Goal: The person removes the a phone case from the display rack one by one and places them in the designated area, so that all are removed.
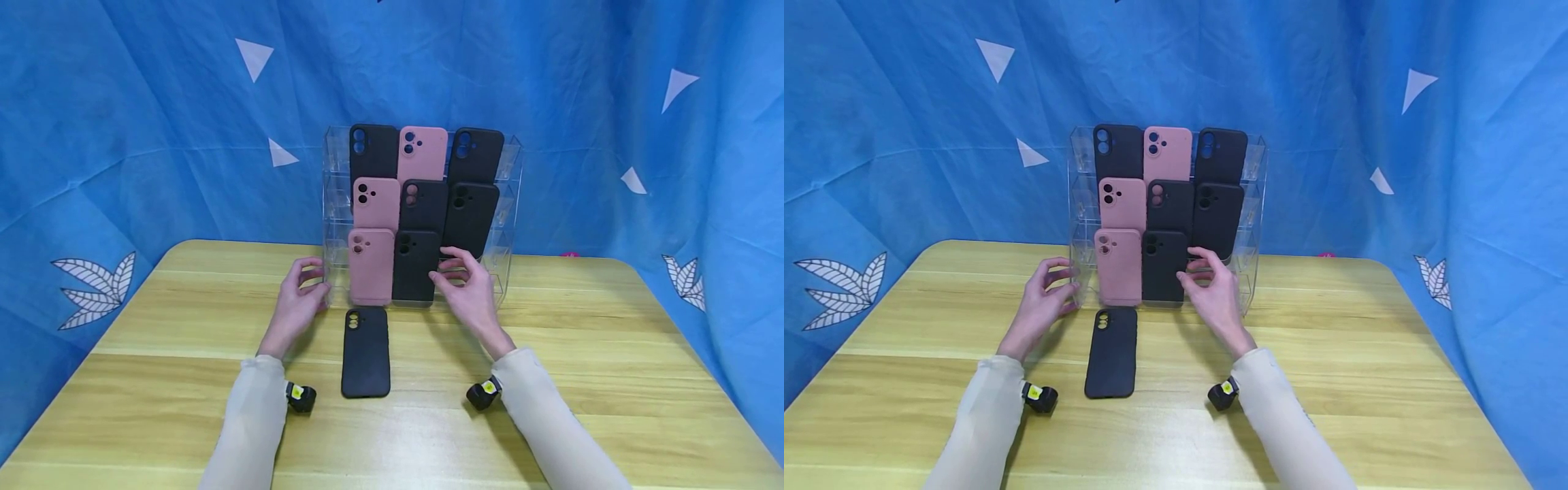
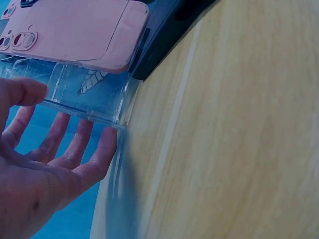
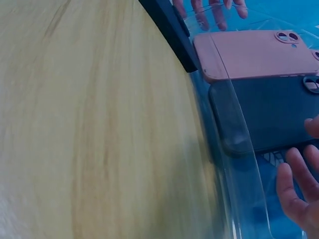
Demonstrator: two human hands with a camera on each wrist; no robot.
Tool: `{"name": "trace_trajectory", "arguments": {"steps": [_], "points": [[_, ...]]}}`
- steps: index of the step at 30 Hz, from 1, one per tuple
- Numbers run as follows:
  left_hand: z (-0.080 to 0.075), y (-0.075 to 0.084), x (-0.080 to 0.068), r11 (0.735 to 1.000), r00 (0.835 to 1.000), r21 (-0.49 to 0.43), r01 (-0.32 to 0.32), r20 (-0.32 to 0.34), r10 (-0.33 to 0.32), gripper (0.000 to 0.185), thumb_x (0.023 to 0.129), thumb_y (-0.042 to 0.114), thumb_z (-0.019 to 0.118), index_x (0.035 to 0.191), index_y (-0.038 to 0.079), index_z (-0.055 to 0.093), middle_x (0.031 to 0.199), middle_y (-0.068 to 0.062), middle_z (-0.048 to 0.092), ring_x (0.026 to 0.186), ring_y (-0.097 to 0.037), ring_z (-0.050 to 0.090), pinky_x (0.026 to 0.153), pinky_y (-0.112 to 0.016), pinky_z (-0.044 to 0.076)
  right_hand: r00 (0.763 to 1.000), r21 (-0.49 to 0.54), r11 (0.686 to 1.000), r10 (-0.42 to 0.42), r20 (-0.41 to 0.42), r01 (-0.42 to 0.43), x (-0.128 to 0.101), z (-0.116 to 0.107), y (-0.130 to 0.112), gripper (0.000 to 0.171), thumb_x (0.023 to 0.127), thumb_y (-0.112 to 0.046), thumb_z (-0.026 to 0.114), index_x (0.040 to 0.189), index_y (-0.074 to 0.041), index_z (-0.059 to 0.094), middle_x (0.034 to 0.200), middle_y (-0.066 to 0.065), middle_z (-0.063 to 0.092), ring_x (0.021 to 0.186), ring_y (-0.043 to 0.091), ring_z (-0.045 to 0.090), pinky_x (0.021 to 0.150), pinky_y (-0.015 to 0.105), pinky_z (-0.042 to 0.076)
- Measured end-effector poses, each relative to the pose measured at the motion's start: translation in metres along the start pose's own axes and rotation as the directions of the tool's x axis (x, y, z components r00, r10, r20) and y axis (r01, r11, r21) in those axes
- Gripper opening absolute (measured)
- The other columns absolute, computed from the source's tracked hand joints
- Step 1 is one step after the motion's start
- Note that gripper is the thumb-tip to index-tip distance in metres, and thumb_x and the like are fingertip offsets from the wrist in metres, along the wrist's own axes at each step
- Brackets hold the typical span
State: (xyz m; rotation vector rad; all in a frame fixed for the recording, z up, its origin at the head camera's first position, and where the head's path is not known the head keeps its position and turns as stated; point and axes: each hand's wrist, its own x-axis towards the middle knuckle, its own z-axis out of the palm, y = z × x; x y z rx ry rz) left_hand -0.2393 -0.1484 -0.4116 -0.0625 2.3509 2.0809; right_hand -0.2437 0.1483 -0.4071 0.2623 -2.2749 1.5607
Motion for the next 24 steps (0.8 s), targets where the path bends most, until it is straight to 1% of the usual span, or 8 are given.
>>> {"name": "trace_trajectory", "arguments": {"steps": [2, 7, 9, 12, 17, 19, 22, 24], "points": [[0.0002, -0.0002, -0.0003, 1.000, 1.000, 0.001, 0.000, -0.002, 0.000, 0.046, 0.099, 0.003, 0.057, 0.142, 0.012, 0.044, 0.146, -0.018, 0.051, 0.129, -0.040, 0.058, 0.085, -0.039, 0.060, 1.000, 0.008, 1.000, -0.009, -0.010, 0.009, -0.0001, 0.0007, 0.0012, 0.041, 0.090, -0.005, 0.077, 0.129, -0.008, 0.065, 0.104, 0.018, 0.068, 0.095, 0.032, 0.071, 0.089, 0.042, 0.061], [0.0005, -0.0004, -0.0002, 1.000, 1.000, 0.000, 0.000, -0.003, 0.000, 0.046, 0.099, 0.003, 0.057, 0.142, 0.012, 0.044, 0.145, -0.017, 0.051, 0.129, -0.040, 0.058, 0.083, -0.037, 0.060, 1.000, 0.021, 1.000, -0.001, -0.018, 0.001, -0.0008, 0.0010, 0.0043, 0.039, 0.090, -0.006, 0.077, 0.127, -0.010, 0.065, 0.105, 0.016, 0.070, 0.095, 0.030, 0.072, 0.078, 0.020, 0.058], [0.0003, -0.0005, 0.0001, 1.000, 1.000, 0.003, -0.002, -0.002, 0.002, 0.046, 0.099, 0.003, 0.057, 0.142, 0.013, 0.044, 0.145, -0.017, 0.051, 0.129, -0.040, 0.059, 0.082, -0.036, 0.060, 1.000, 0.035, 0.999, 0.006, -0.014, -0.006, -0.0009, 0.0009, 0.0053, 0.038, 0.091, -0.006, 0.076, 0.126, -0.011, 0.065, 0.105, 0.015, 0.070, 0.094, 0.028, 0.072, 0.074, 0.015, 0.056], [0.0000, -0.0001, 0.0001, 1.000, 1.000, 0.008, -0.008, -0.003, 0.008, 0.045, 0.099, 0.003, 0.057, 0.142, 0.012, 0.045, 0.144, -0.017, 0.051, 0.127, -0.039, 0.059, 0.081, -0.035, 0.060, 1.000, 0.061, 0.998, 0.014, -0.008, -0.013, -0.0008, 0.0007, 0.0064, 0.037, 0.091, -0.005, 0.076, 0.126, -0.011, 0.065, 0.107, 0.016, 0.072, 0.093, 0.022, 0.071, 0.072, 0.014, 0.055], [0.0001, 0.0005, -0.0004, 1.000, 1.000, 0.003, -0.013, -0.002, 0.013, 0.045, 0.099, 0.004, 0.057, 0.142, 0.012, 0.045, 0.145, -0.018, 0.051, 0.127, -0.038, 0.060, 0.081, -0.034, 0.060, 1.000, 0.088, 0.996, 0.025, -0.001, -0.025, 0.0000, 0.0004, 0.0075, 0.037, 0.091, -0.005, 0.075, 0.127, -0.010, 0.064, 0.109, 0.019, 0.074, 0.090, 0.004, 0.068, 0.072, 0.014, 0.055], [0.0003, 0.0004, -0.0005, 1.000, 1.000, 0.000, -0.010, -0.001, 0.010, 0.045, 0.098, 0.004, 0.057, 0.141, 0.013, 0.045, 0.145, -0.017, 0.051, 0.127, -0.038, 0.060, 0.081, -0.034, 0.060, 0.999, 0.099, 0.995, 0.032, 0.001, -0.032, 0.0002, 0.0004, 0.0076, 0.038, 0.091, -0.004, 0.075, 0.127, -0.009, 0.064, 0.109, 0.021, 0.074, 0.089, -0.001, 0.068, 0.072, 0.014, 0.055], [0.0004, 0.0002, -0.0003, 1.000, 1.000, -0.002, -0.010, 0.000, 0.010, 0.045, 0.099, 0.003, 0.057, 0.141, 0.013, 0.045, 0.144, -0.017, 0.051, 0.127, -0.039, 0.060, 0.081, -0.035, 0.060, 0.999, 0.119, 0.992, 0.038, 0.003, -0.038, 0.0007, 0.0003, 0.0069, 0.038, 0.091, -0.002, 0.075, 0.127, -0.009, 0.064, 0.108, 0.021, 0.073, 0.088, 0.000, 0.068, 0.073, 0.014, 0.056], [0.0004, 0.0003, -0.0005, 1.000, 1.000, -0.001, -0.008, -0.002, 0.008, 0.045, 0.098, 0.004, 0.058, 0.140, 0.013, 0.045, 0.144, -0.016, 0.052, 0.127, -0.038, 0.060, 0.081, -0.036, 0.060, 1.000, 0.128, 0.991, 0.030, 0.002, -0.030, 0.0014, 0.0001, 0.0069, 0.037, 0.091, 0.000, 0.074, 0.126, -0.008, 0.064, 0.107, 0.022, 0.073, 0.089, 0.004, 0.069, 0.074, 0.014, 0.057]]}}
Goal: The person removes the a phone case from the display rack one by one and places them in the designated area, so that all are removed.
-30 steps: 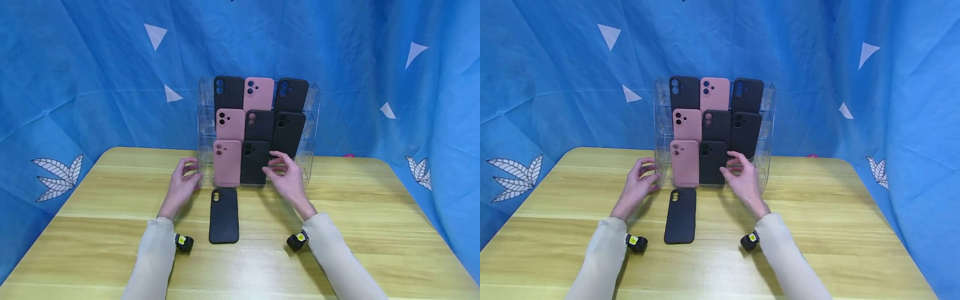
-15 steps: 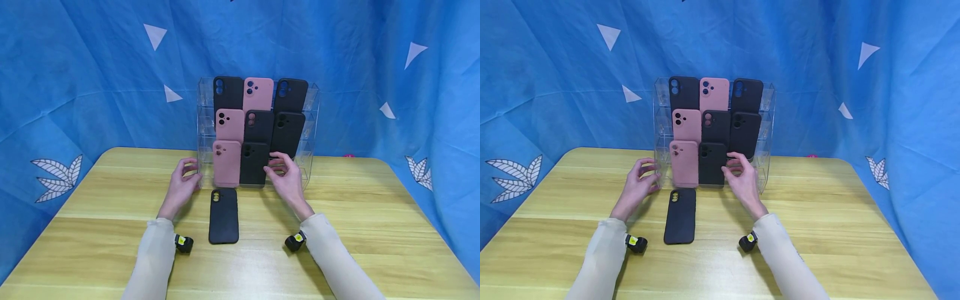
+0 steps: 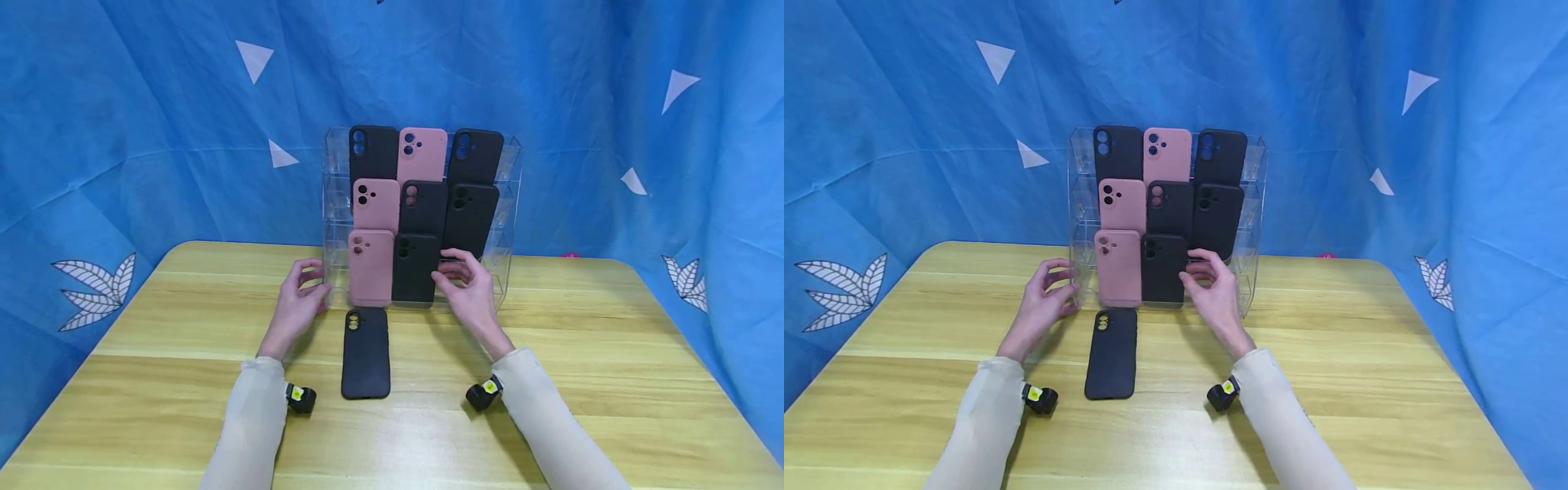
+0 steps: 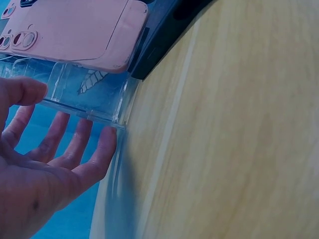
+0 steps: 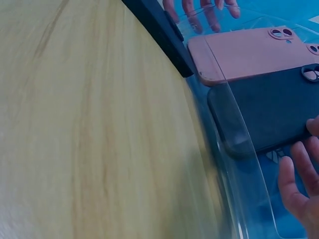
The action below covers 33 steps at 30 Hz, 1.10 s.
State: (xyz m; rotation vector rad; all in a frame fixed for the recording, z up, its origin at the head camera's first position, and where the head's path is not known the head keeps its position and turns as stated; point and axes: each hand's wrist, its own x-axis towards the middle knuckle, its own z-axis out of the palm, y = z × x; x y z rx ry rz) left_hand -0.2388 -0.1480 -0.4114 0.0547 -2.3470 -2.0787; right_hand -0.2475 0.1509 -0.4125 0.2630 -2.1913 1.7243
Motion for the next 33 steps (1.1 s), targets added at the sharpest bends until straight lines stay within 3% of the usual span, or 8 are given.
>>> {"name": "trace_trajectory", "arguments": {"steps": [5, 15, 23, 30, 33], "points": [[0.000, -0.001, 0.000, 1.000, 1.000, 0.004, -0.001, 0.001, 0.001, 0.045, 0.099, 0.004, 0.057, 0.141, 0.013, 0.045, 0.144, -0.017, 0.052, 0.127, -0.039, 0.060, 0.082, -0.036, 0.060, 0.999, 0.010, 0.999, -0.037, -0.009, 0.037, 0.002, -0.001, 0.000, 0.036, 0.091, 0.002, 0.073, 0.125, -0.005, 0.065, 0.105, 0.024, 0.072, 0.090, 0.015, 0.071, 0.080, 0.016, 0.057], [-0.001, -0.002, 0.000, 1.000, 1.000, 0.008, 0.002, 0.003, -0.002, 0.045, 0.099, 0.003, 0.056, 0.142, 0.012, 0.044, 0.144, -0.018, 0.051, 0.128, -0.040, 0.059, 0.084, -0.038, 0.060, 0.999, 0.071, 0.996, -0.045, -0.013, 0.046, 0.004, -0.004, -0.009, 0.036, 0.091, 0.004, 0.071, 0.125, -0.004, 0.065, 0.105, 0.025, 0.069, 0.086, 0.009, 0.066, 0.072, 0.016, 0.059], [-0.002, -0.002, 0.000, 1.000, 1.000, 0.007, 0.004, 0.008, -0.004, 0.045, 0.099, 0.003, 0.056, 0.142, 0.012, 0.044, 0.145, -0.018, 0.051, 0.129, -0.041, 0.058, 0.086, -0.040, 0.060, 0.995, 0.092, 0.991, -0.094, -0.012, 0.095, 0.005, -0.009, -0.014, 0.035, 0.091, 0.004, 0.070, 0.124, -0.004, 0.064, 0.098, 0.000, 0.069, 0.084, 0.006, 0.067, 0.068, 0.018, 0.060], [-0.001, -0.002, 0.001, 1.000, 1.000, 0.027, -0.004, -0.001, 0.004, 0.044, 0.100, 0.006, 0.058, 0.142, 0.013, 0.045, 0.144, -0.017, 0.052, 0.127, -0.039, 0.060, 0.085, -0.039, 0.060, 0.996, 0.064, 0.994, -0.093, 0.000, 0.093, 0.005, -0.012, -0.024, 0.037, 0.091, 0.004, 0.071, 0.127, -0.001, 0.062, 0.105, 0.022, 0.068, 0.087, 0.007, 0.066, 0.075, 0.015, 0.059], [-0.001, -0.002, 0.001, 1.000, 1.000, 0.030, -0.004, 0.000, 0.004, 0.044, 0.100, 0.006, 0.058, 0.142, 0.013, 0.045, 0.144, -0.017, 0.052, 0.127, -0.039, 0.060, 0.085, -0.039, 0.060, 0.995, 0.074, 0.993, -0.097, 0.006, 0.096, 0.005, -0.014, -0.026, 0.036, 0.091, 0.005, 0.070, 0.126, 0.001, 0.061, 0.105, 0.025, 0.067, 0.088, 0.009, 0.066, 0.079, 0.014, 0.057]]}}
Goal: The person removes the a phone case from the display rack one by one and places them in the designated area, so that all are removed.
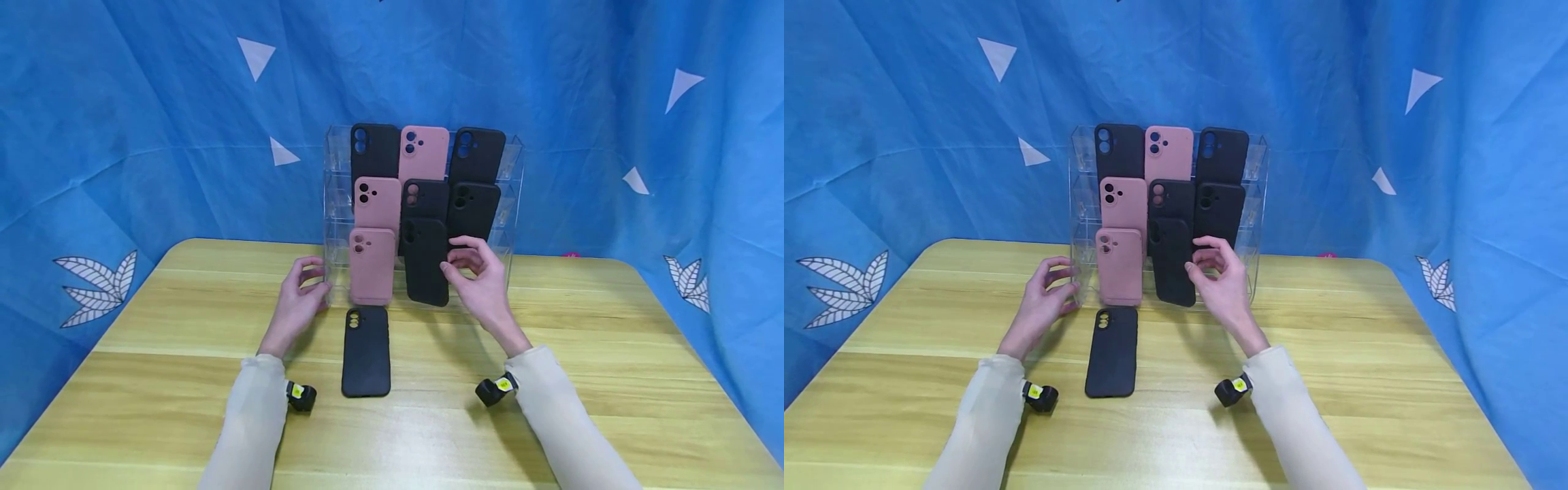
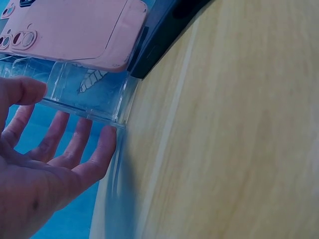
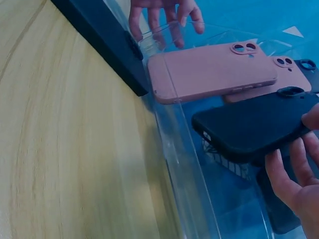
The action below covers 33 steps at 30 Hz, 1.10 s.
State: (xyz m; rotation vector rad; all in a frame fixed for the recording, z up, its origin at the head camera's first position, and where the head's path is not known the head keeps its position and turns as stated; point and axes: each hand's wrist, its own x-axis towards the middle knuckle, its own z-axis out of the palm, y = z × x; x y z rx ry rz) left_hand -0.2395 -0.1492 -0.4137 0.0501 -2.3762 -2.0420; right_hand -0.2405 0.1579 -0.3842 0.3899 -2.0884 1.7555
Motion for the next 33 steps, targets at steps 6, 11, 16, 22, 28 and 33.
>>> {"name": "trace_trajectory", "arguments": {"steps": [6, 11, 16, 22, 28, 33], "points": [[0.000, 0.002, 0.000, 1.000, 1.000, 0.001, -0.005, 0.007, 0.005, 0.045, 0.100, 0.007, 0.057, 0.143, 0.013, 0.045, 0.146, -0.017, 0.051, 0.127, -0.038, 0.060, 0.088, -0.041, 0.060, 1.000, 0.032, 0.999, 0.025, 0.013, -0.025, -0.003, -0.003, -0.004, 0.036, 0.091, 0.009, 0.066, 0.127, 0.003, 0.061, 0.100, 0.010, 0.069, 0.087, 0.005, 0.066, 0.083, 0.015, 0.057], [0.001, 0.002, 0.002, 1.000, 1.000, -0.008, -0.004, 0.008, 0.004, 0.045, 0.100, 0.007, 0.057, 0.142, 0.013, 0.045, 0.146, -0.017, 0.051, 0.128, -0.038, 0.060, 0.089, -0.042, 0.059, 0.998, 0.033, 0.998, 0.058, 0.035, -0.059, -0.005, -0.006, -0.005, 0.040, 0.090, 0.012, 0.065, 0.129, 0.002, 0.060, 0.098, 0.000, 0.068, 0.084, 0.004, 0.068, 0.078, 0.015, 0.057], [0.002, 0.001, 0.002, 1.000, 1.000, -0.006, 0.005, 0.006, -0.005, 0.045, 0.100, 0.007, 0.058, 0.142, 0.013, 0.045, 0.146, -0.017, 0.052, 0.128, -0.038, 0.059, 0.090, -0.044, 0.059, 0.992, 0.043, 0.993, 0.110, 0.066, -0.113, -0.010, -0.008, -0.005, 0.043, 0.091, 0.012, 0.063, 0.132, 0.001, 0.058, 0.096, -0.004, 0.067, 0.080, 0.006, 0.070, 0.072, 0.018, 0.058], [0.004, 0.000, 0.000, 1.000, 1.000, -0.008, 0.006, 0.002, -0.006, 0.045, 0.100, 0.006, 0.057, 0.142, 0.013, 0.044, 0.147, -0.017, 0.051, 0.130, -0.038, 0.058, 0.089, -0.044, 0.059, 0.978, 0.047, 0.983, 0.170, 0.124, -0.177, -0.017, -0.008, -0.006, 0.047, 0.091, 0.010, 0.063, 0.136, -0.002, 0.055, 0.096, -0.007, 0.067, 0.076, 0.006, 0.069, 0.067, 0.022, 0.060], [0.005, 0.000, -0.002, 1.000, 1.000, -0.006, 0.009, -0.012, -0.009, 0.045, 0.100, 0.006, 0.057, 0.142, 0.014, 0.044, 0.146, -0.017, 0.051, 0.129, -0.037, 0.059, 0.083, -0.037, 0.059, 0.961, 0.047, 0.974, 0.211, 0.178, -0.222, -0.028, -0.008, -0.006, 0.049, 0.090, 0.010, 0.061, 0.136, -0.003, 0.053, 0.097, -0.005, 0.067, 0.079, 0.007, 0.069, 0.069, 0.025, 0.061], [0.005, 0.002, -0.002, 1.000, 1.000, 0.001, -0.004, -0.025, 0.004, 0.044, 0.100, 0.006, 0.057, 0.142, 0.013, 0.044, 0.145, -0.017, 0.052, 0.128, -0.038, 0.060, 0.081, -0.036, 0.059, 0.943, 0.046, 0.961, 0.259, 0.209, -0.274, -0.033, -0.004, -0.005, 0.050, 0.088, 0.010, 0.061, 0.136, -0.004, 0.053, 0.098, -0.001, 0.067, 0.079, 0.007, 0.069, 0.066, 0.027, 0.061]]}}
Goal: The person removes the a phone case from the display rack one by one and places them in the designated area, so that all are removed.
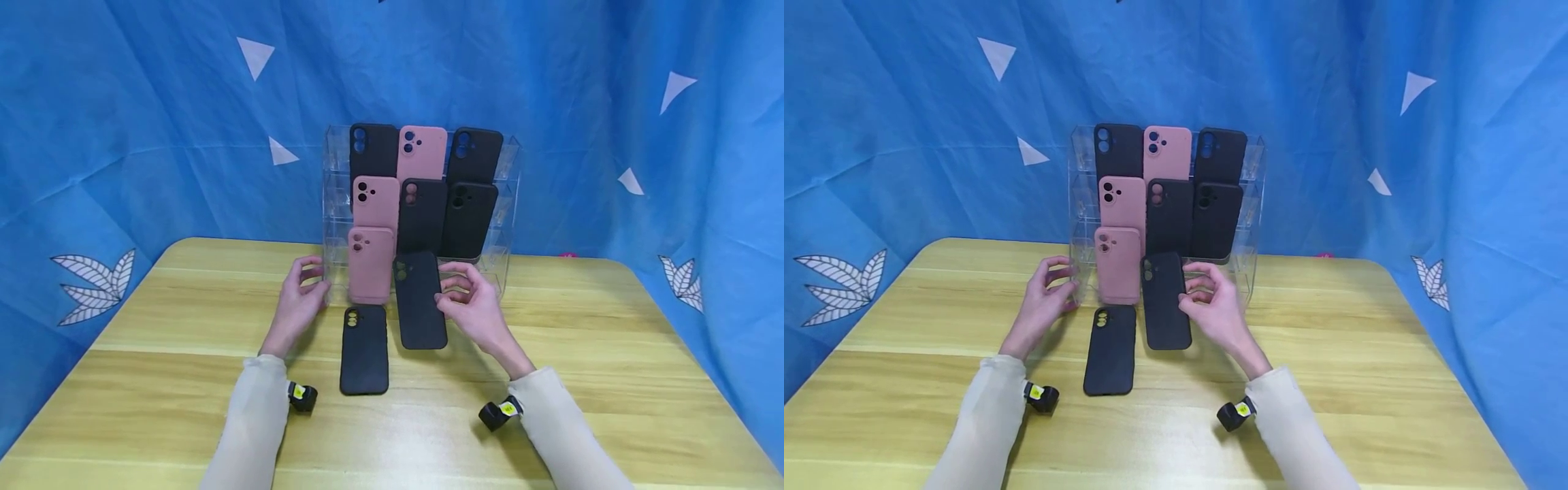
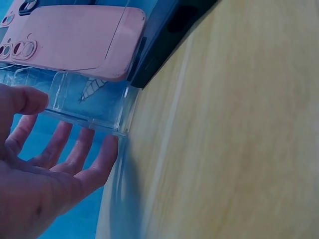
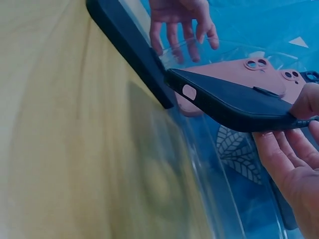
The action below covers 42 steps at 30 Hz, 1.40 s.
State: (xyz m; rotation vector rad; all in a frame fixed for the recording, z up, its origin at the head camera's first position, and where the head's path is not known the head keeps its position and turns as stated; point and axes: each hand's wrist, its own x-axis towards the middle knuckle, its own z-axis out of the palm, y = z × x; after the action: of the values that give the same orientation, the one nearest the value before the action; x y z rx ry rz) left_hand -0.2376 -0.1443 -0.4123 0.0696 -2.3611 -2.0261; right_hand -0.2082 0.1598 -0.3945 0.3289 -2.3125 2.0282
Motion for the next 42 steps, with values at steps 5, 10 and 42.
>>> {"name": "trace_trajectory", "arguments": {"steps": [5, 10, 42], "points": [[0.001, 0.000, -0.001, 0.999, 1.000, 0.034, -0.002, -0.016, 0.003, 0.042, 0.101, 0.010, 0.058, 0.141, 0.013, 0.045, 0.145, -0.017, 0.053, 0.127, -0.037, 0.060, 0.081, -0.037, 0.059, 0.999, -0.014, 0.999, 0.041, 0.027, -0.041, -0.004, 0.005, 0.001, 0.050, 0.087, 0.010, 0.063, 0.135, -0.003, 0.053, 0.101, 0.008, 0.067, 0.081, 0.008, 0.069, 0.066, 0.027, 0.060], [0.004, 0.000, -0.001, 0.996, 0.999, 0.094, -0.011, -0.039, 0.015, 0.039, 0.102, 0.017, 0.060, 0.139, 0.014, 0.047, 0.144, -0.017, 0.054, 0.128, -0.038, 0.060, 0.082, -0.038, 0.059, 0.996, -0.032, 0.998, 0.059, 0.067, -0.057, -0.009, 0.007, 0.001, 0.052, 0.086, 0.010, 0.064, 0.135, -0.004, 0.053, 0.107, 0.018, 0.066, 0.081, 0.010, 0.069, 0.065, 0.032, 0.061], [0.004, 0.005, -0.002, 0.997, 1.000, 0.078, 0.006, -0.031, -0.003, 0.039, 0.101, 0.011, 0.059, 0.138, 0.011, 0.044, 0.142, -0.020, 0.052, 0.127, -0.041, 0.059, 0.081, -0.039, 0.060, 0.946, -0.308, 0.950, 0.148, 0.288, -0.055, -0.022, -0.001, 0.016, 0.055, 0.089, -0.002, 0.074, 0.140, -0.007, 0.056, 0.110, 0.020, 0.065, 0.080, 0.021, 0.071, 0.061, 0.037, 0.063]]}}
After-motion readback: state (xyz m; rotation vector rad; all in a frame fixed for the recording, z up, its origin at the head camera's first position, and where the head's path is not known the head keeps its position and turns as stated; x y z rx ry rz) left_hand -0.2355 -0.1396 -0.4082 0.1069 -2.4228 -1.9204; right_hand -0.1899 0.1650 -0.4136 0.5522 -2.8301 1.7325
